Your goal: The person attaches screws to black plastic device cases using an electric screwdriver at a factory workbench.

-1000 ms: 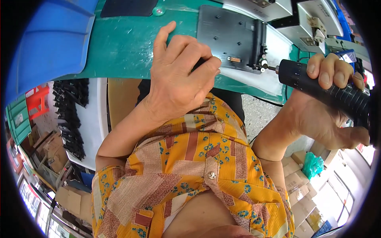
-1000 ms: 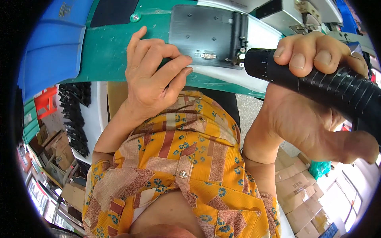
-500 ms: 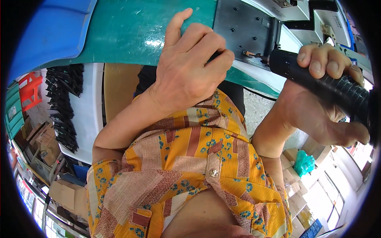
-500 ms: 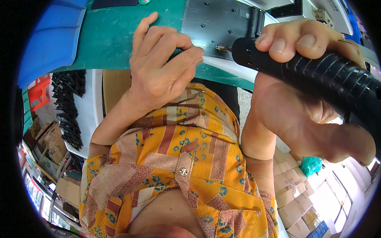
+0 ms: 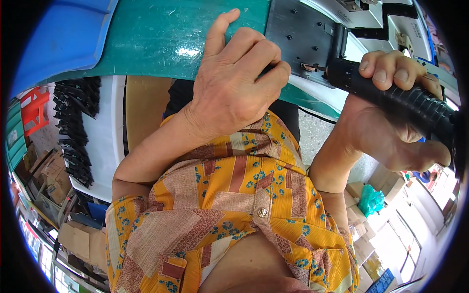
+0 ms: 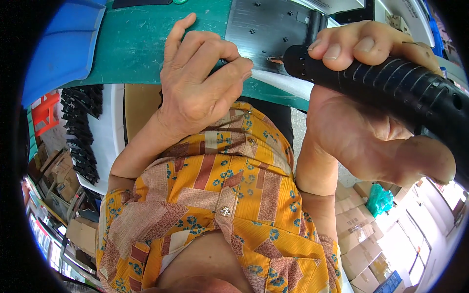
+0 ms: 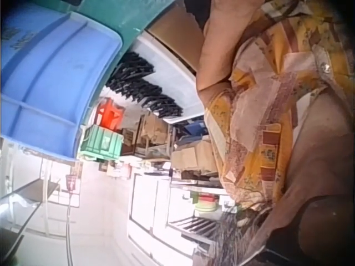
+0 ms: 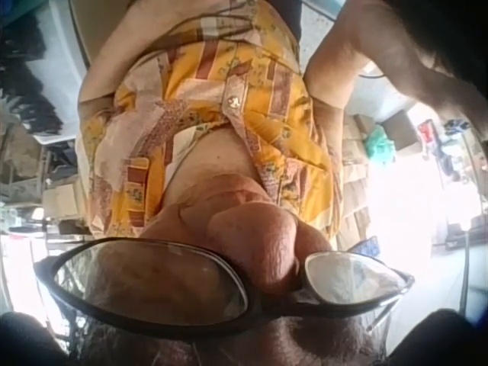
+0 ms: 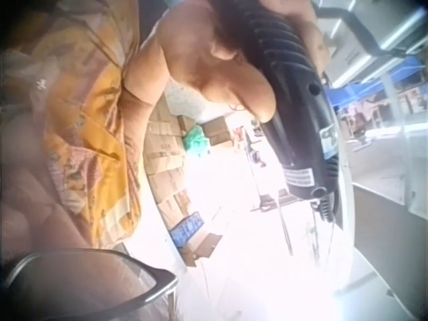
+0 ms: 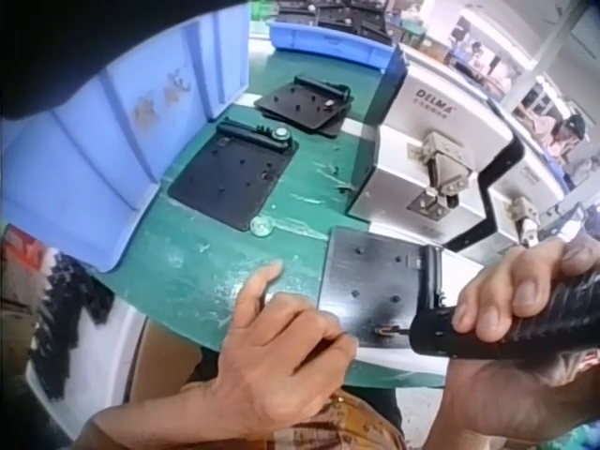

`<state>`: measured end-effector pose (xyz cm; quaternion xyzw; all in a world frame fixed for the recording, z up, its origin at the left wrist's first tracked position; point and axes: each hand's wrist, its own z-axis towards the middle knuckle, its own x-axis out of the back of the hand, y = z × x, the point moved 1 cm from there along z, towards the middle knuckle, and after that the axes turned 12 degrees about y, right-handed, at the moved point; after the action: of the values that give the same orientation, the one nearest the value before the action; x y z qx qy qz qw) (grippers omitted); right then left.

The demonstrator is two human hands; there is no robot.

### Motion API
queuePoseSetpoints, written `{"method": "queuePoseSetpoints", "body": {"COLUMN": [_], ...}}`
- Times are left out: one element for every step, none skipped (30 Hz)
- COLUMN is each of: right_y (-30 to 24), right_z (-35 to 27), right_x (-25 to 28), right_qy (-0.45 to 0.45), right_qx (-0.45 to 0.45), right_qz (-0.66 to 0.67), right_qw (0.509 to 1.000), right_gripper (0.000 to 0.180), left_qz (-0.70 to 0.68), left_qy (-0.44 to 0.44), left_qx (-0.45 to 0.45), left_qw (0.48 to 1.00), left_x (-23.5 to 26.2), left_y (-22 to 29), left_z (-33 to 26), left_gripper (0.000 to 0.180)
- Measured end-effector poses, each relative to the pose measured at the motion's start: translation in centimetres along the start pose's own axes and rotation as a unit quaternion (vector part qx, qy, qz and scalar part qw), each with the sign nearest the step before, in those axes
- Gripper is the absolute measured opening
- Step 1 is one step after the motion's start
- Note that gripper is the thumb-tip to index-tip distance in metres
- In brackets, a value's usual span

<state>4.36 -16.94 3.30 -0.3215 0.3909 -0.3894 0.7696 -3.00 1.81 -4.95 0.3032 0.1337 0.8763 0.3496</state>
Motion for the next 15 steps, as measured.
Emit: {"method": "queuePoseSetpoints", "body": {"right_y": [0.15,0.28,0.39,0.44,0.48,0.47,0.48,0.49,0.53,0.55,0.56,0.56,0.54,0.52,0.45], "right_z": [-0.09,-0.16,-0.2,-0.22,-0.23,-0.24,-0.26,-0.29,-0.34,-0.37,-0.4,-0.39,-0.36,-0.32,-0.27], "right_x": [-0.08,-0.12,-0.1,-0.09,-0.09,-0.08,-0.1,-0.17,-0.25,-0.32,-0.39,-0.45,-0.5,-0.56,-0.62], "right_qy": [-0.001,0.007,0.015,0.014,0.016,0.018,0.018,0.017,0.015,0.014,0.011,0.007,0.006,0.003,-0.001], "right_qx": [0.0,-0.004,-0.009,-0.009,-0.013,-0.017,-0.018,-0.016,-0.014,-0.015,-0.013,-0.013,-0.013,-0.015,-0.016], "right_qz": [0.0,0.01,0.019,0.019,0.021,0.022,0.022,0.021,0.02,0.02,0.017,0.014,0.014,0.009,0.002], "right_qw": [1.0,1.0,1.0,1.0,1.0,0.999,0.999,1.0,1.0,1.0,1.0,1.0,1.0,1.0,1.0], "right_gripper": [0.088,0.088,0.088,0.088,0.089,0.089,0.089,0.09,0.091,0.091,0.091,0.092,0.092,0.092,0.092], "left_qz": [0.0,0.001,0.003,0.003,0.004,0.004,0.004,0.003,0.003,0.003,0.003,0.003,0.003,0.001,-0.003], "left_qy": [0.001,0.0,0.0,0.001,0.003,0.005,0.005,0.004,0.003,0.004,0.003,0.003,0.004,0.005,0.006], "left_qx": [0.0,0.0,0.0,0.001,0.0,0.0,0.0,0.001,0.001,0.002,0.001,0.001,0.001,-0.002,-0.006], "left_qw": [1.0,1.0,1.0,1.0,1.0,1.0,1.0,1.0,1.0,1.0,1.0,1.0,1.0,1.0,1.0], "left_x": [0.01,0.03,0.02,0.02,0.02,-0.01,-0.02,-0.03,-0.02,-0.01,-0.01,-0.03,-0.05,-0.07,-0.1], "left_y": [0.0,0.0,-0.01,-0.03,-0.04,-0.03,-0.01,0.02,0.04,0.04,0.05,0.04,0.01,-0.04,-0.08], "left_z": [0.0,0.01,-0.01,-0.04,-0.07,-0.06,-0.02,0.05,0.07,0.05,0.03,0.0,-0.05,-0.13,-0.14], "left_gripper": [0.023,0.023,0.022,0.022,0.022,0.021,0.021,0.021,0.021,0.021,0.021,0.021,0.021,0.021,0.021]}}
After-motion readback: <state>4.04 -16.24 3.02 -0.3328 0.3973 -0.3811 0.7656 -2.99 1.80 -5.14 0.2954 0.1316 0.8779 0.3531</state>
